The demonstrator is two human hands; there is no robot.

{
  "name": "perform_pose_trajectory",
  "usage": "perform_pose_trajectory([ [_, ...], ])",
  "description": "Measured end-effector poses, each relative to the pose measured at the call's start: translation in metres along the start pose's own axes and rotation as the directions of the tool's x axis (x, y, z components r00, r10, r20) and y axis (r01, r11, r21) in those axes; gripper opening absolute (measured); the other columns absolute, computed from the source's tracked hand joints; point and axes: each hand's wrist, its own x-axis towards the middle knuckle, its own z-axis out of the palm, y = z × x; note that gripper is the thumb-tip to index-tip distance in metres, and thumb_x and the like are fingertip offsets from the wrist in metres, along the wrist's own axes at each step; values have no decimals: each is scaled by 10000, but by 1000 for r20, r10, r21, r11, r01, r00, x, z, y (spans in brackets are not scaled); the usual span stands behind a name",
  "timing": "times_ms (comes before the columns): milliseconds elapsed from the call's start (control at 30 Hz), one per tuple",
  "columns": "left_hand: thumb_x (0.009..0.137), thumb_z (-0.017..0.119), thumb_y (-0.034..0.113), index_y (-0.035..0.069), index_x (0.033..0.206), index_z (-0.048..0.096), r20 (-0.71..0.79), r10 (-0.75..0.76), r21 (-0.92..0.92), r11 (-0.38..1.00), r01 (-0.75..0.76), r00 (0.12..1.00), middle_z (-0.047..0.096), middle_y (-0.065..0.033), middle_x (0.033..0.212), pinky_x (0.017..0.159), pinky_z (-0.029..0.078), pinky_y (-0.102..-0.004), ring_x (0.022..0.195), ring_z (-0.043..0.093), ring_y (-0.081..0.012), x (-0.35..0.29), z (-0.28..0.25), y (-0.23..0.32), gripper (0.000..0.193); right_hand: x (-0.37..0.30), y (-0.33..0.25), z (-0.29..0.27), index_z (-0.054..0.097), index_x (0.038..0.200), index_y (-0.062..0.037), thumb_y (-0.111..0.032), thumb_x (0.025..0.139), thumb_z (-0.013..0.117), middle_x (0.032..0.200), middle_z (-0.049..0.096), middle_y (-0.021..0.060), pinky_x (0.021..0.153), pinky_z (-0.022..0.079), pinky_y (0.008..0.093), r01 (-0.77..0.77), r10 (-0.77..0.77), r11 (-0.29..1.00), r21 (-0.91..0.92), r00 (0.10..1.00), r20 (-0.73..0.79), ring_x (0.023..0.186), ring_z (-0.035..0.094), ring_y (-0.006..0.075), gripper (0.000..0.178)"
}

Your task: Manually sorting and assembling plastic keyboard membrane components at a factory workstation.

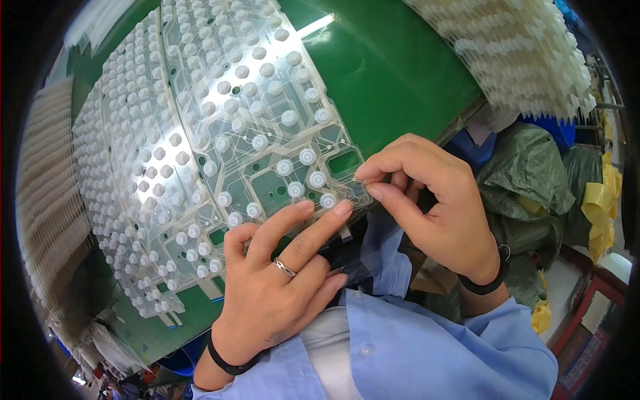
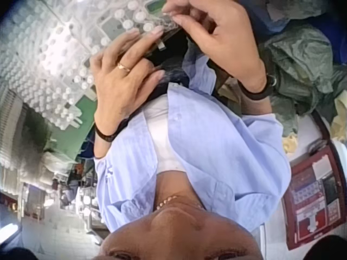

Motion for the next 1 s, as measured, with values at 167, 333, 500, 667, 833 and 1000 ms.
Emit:
perform_pose_trajectory([
  [167, 669, 766, 261, 133, 663, 565, 2, -4, -4, 1000, 4, 1000, 588, -28, 1358, 873, 338, -411, 1205, 507, -293, 0, -1, 0, 239, 0, 0, 1, 647, 930, -33, 57, 809, 640, 828, 617, 80, 540, 449, 286, 26, -26, 999, -20, 1000, -9, 627, 578, 197, 151],
  [333, 671, 767, 262, 134, 665, 571, 12, -9, -5, 1000, 9, 1000, 588, -30, 1359, 880, 337, -417, 1214, 501, -292, -1, -1, 0, 235, 0, 2, 1, 673, 967, 0, 99, 809, 634, 890, 630, 56, 556, 407, 212, 54, -53, 998, -30, 998, 18, 648, 518, 75, 191],
  [500, 669, 770, 257, 135, 662, 572, 10, -3, -17, 1000, 4, 1000, 590, -29, 1356, 881, 338, -420, 1215, 499, -292, 0, -2, 1, 233, -2, 0, 2, 671, 955, -18, 59, 791, 675, 893, 623, 81, 605, 431, 251, 140, -142, 974, -177, 990, 0, 685, 543, 152, 181],
  [667, 666, 773, 252, 134, 659, 569, 7, -13, -15, 1000, 13, 1000, 589, -30, 1358, 884, 343, -414, 1208, 502, -290, -1, -2, 0, 235, 5, -2, 6, 665, 975, -67, -99, 790, 715, 839, 585, 38, 685, 415, 335, 222, -280, 814, -537, 960, -26, 787, 532, 228, 195],
  [833, 677, 766, 230, 121, 665, 575, 14, -19, -76, 997, 20, 1000, 610, -37, 1330, 891, 350, -392, 1194, 511, -290, 3, -6, 0, 220, 19, 17, 11, 656, 1008, -80, -166, 810, 709, 815, 579, 68, 636, 428, 349, 157, -282, 853, -498, 941, -187, 706, 537, 257, 222],
  [1000, 730, 741, 243, 89, 682, 591, -115, -80, -246, 968, 50, 990, 653, -119, 1241, 951, 377, -417, 1176, 520, -339, -9, -14, -5, 221, 5, 0, 4, 644, 1076, -25, -89, 940, 590, 845, 566, 3, 659, 407, 231, -15, 67, 963, 268, 980, -186, 753, 504, 66, 160],
])
